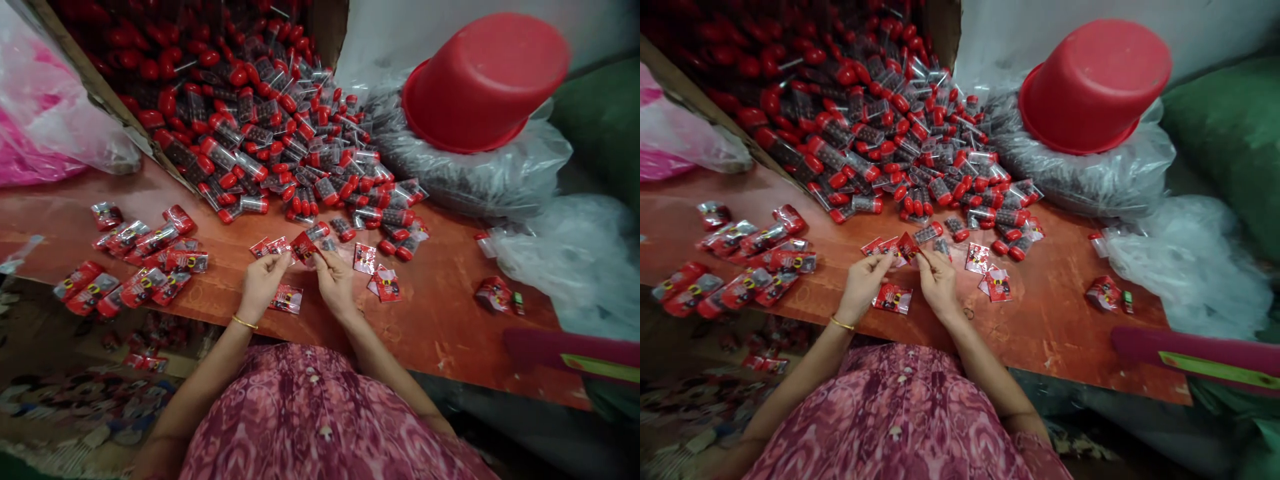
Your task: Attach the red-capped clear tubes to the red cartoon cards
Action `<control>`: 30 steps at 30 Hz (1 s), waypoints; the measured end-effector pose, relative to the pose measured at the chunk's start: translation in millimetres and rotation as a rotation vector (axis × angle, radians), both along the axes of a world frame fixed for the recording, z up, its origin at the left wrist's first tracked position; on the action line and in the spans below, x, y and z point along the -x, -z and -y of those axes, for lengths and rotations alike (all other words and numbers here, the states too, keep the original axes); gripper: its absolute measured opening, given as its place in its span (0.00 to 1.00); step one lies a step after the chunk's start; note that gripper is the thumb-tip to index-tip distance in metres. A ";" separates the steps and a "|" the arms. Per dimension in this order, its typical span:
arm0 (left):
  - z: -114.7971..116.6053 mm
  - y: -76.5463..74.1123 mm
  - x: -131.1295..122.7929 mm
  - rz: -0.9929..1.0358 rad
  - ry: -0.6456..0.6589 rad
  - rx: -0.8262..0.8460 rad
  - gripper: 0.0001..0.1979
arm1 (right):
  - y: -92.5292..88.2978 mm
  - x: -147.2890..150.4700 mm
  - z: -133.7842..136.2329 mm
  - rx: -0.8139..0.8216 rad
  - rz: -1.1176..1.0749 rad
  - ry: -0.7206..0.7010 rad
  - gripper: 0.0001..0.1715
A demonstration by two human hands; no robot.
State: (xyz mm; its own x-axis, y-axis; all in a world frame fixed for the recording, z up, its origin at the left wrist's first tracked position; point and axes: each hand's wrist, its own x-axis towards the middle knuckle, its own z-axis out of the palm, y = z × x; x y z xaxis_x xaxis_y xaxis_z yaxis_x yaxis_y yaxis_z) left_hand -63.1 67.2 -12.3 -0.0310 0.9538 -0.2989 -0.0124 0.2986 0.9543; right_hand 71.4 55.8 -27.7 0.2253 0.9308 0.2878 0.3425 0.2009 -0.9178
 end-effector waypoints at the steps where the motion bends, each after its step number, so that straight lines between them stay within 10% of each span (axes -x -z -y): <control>1: 1.7 -1.5 -0.4 0.048 0.047 0.066 0.20 | -1.1 1.0 1.1 0.011 -0.015 -0.008 0.12; 17: 3.4 -11.9 -18.0 0.613 -0.168 0.314 0.17 | -3.3 -2.8 -5.0 0.018 0.009 -0.196 0.18; 25: -11.7 -19.5 -1.5 0.630 -0.228 0.299 0.14 | -5.0 -91.7 -51.0 -0.077 0.970 -0.496 0.22; 30: -8.9 -20.4 -0.2 0.620 -0.192 0.331 0.11 | -1.2 -96.2 -48.0 -0.061 1.129 -0.510 0.17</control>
State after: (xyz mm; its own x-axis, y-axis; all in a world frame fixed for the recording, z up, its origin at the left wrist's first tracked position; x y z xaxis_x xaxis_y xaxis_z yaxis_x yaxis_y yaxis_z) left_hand -62.9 76.1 8.1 0.0797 0.8048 -0.5881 -0.6028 0.5088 0.6146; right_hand 167.6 103.8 -26.5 -0.5603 0.8178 0.1316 0.8053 0.5750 -0.1446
